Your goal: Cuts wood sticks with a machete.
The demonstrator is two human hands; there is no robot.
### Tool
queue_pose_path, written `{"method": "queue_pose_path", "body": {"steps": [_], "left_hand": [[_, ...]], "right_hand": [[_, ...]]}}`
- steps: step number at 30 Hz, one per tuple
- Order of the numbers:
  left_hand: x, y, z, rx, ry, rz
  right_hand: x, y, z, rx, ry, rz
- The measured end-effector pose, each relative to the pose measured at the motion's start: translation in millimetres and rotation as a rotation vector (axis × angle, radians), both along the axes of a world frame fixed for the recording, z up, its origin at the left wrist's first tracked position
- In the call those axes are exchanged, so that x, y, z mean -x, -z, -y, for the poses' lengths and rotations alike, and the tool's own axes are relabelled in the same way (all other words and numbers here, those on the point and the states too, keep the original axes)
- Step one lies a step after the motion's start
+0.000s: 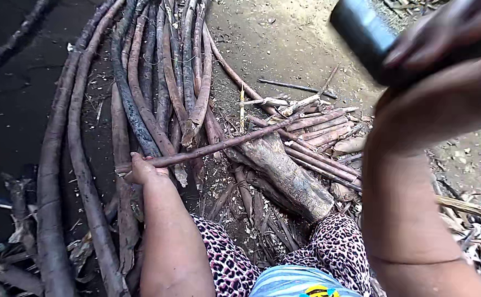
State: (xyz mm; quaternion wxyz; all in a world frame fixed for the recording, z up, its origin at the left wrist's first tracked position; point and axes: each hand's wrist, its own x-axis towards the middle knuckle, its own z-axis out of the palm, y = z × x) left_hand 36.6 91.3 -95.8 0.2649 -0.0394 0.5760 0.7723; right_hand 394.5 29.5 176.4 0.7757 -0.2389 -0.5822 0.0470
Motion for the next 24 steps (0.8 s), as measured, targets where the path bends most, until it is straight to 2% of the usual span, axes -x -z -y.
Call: {"method": "queue_pose_path", "body": {"steps": [1,2,4,5,6,7,9,13,16,18,21,24], "left_hand": [[0,0,0,0.014,0.004,-0.003],[1,0,0,0.018,0.007,-0.006],[1,1,1,0.024,0.019,-0.031],[-1,-1,2,0.024,0.028,-0.049],[-6,-9,3,0.004,0.049,-0.073],[-11,-19,2,-0.042,0.078,-0.078],[-15,-26,11,-0.130,0.138,-0.038],[-13,-39,15,-0.239,0.181,0.148],[-9,-38,19,-0.260,0.193,0.144],[-8,-33,16,-0.326,0.189,0.101],[-12,-27,14,-0.371,0.171,0.041],[-21,-24,8,-0.293,0.083,0.022]], "right_hand": [[6,46,8,0.169,0.061,0.063],[11,111,24,0.424,0.136,0.165],[11,241,69,1.115,0.147,0.446],[12,276,81,1.469,0.056,0.527],[17,290,82,1.737,-0.031,0.533],[22,288,76,1.886,-0.098,0.493],[27,273,86,2.005,-0.226,0.257],[4,244,91,1.970,-0.517,-0.232],[-9,233,97,1.948,-0.664,-0.403],[-10,223,100,1.950,-0.605,-0.355],[-6,210,102,1.901,-0.369,-0.045],[-12,189,102,1.687,-0.217,0.153]]}}
